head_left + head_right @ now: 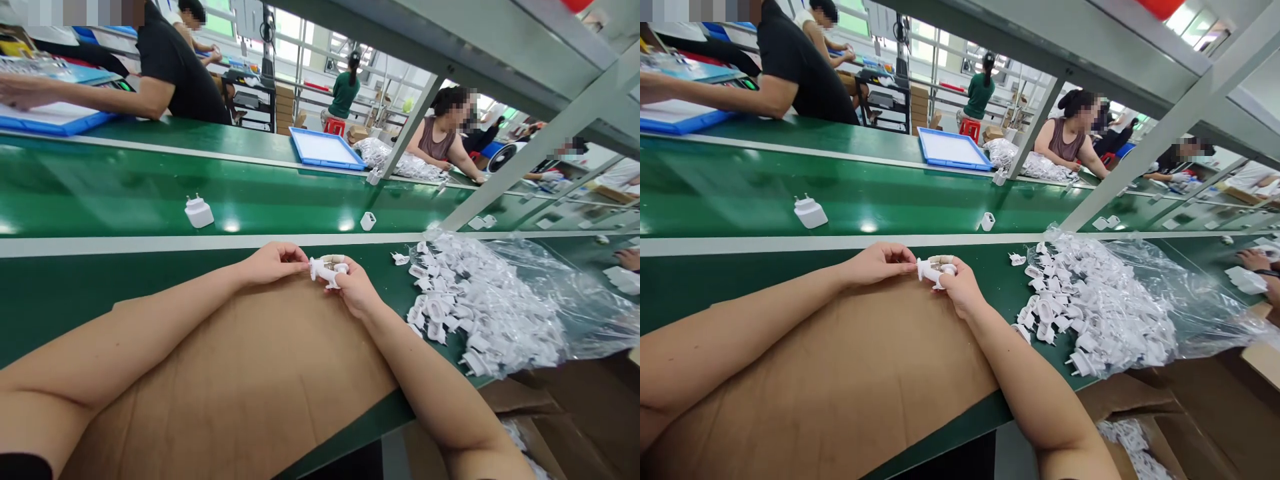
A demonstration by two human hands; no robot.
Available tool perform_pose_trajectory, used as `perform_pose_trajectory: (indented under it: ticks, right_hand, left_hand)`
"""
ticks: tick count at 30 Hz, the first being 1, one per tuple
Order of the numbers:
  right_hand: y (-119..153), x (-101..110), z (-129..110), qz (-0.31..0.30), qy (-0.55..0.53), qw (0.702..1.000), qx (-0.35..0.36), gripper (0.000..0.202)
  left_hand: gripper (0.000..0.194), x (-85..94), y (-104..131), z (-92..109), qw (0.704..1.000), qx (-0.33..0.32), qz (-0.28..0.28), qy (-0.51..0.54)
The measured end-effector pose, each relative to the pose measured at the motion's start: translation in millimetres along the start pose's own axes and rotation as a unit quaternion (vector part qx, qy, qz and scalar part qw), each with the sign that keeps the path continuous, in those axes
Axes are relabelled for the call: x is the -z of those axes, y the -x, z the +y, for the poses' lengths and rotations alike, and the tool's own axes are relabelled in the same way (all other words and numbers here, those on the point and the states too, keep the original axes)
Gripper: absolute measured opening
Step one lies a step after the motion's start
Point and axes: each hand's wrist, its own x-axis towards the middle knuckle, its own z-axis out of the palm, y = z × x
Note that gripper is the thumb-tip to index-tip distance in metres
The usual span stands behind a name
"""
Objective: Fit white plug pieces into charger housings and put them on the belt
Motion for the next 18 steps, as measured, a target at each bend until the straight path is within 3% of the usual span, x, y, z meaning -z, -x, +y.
perform_pose_trajectory:
  ticks: [6,12,18]
  right_hand:
    - [3.7,-0.6,-4.3,0.004,0.056,0.998,0.028,0.045]
    - [2.8,6.2,-7.9,0.015,0.135,0.988,0.073,0.038]
    - [7.2,7.2,-1.1,-0.046,0.366,0.920,0.135,0.030]
  left_hand:
    - [0.032,-1.8,-1.2,-1.7,0.999,0.013,-0.037,0.018]
    - [0.030,-2.0,-1.0,-0.6,0.996,0.043,-0.007,0.079]
    - [0.031,-2.6,-1.9,-2.8,0.995,0.066,-0.012,0.073]
